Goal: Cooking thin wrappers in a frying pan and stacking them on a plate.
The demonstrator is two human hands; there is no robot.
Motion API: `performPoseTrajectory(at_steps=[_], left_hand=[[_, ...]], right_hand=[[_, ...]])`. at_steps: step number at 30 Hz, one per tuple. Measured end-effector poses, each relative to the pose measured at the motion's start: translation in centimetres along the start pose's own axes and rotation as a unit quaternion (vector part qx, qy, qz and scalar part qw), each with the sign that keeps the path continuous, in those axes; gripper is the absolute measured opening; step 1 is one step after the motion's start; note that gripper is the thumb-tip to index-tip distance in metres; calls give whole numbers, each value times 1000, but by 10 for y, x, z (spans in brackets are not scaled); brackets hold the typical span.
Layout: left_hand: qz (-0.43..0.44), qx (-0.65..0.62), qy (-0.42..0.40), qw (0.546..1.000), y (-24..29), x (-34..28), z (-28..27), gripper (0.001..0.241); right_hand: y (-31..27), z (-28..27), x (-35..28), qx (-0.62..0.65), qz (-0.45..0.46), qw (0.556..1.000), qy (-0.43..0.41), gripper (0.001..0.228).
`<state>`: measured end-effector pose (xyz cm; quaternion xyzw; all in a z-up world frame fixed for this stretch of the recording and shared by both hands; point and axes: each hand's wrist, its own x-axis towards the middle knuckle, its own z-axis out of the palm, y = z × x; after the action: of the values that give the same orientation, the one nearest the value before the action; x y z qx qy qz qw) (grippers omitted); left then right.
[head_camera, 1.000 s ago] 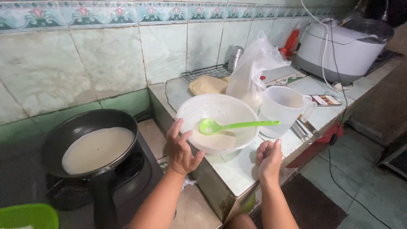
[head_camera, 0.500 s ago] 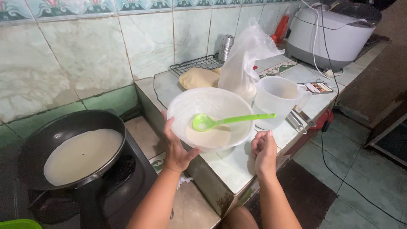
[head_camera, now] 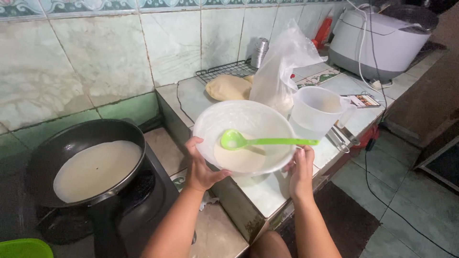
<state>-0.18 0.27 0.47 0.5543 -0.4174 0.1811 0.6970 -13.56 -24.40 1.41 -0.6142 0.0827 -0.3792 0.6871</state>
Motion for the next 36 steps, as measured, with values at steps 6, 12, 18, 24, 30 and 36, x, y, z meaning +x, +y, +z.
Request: performPoseTrajectory(at_steps=[6, 12, 18, 24, 30, 36], left_hand=[[-26, 45, 1, 999, -15, -9, -3, 117], [-27, 33, -18, 999, -16, -2, -2, 131], [-8, -10, -17, 1000, -14, 1, -3, 133], [-49, -44, -26, 997, -17, -4, -4, 132], [-75, -65, -28, 995, -21, -5, -5, 122], [-69, -95, -24, 993, -25, -3, -5, 115]], right_hand=[[-15, 10, -4, -16, -13, 1000, 0, 93], [-23, 17, -6, -62, -13, 997, -34, 105], [-28, 21, -5, -84, -2, 995, -49, 108], [-27, 22, -5, -78, -10, 996, -49, 102], [-24, 20, -6, -70, -23, 995, -63, 104], [-27, 23, -5, -79, -47, 994, -66, 100]])
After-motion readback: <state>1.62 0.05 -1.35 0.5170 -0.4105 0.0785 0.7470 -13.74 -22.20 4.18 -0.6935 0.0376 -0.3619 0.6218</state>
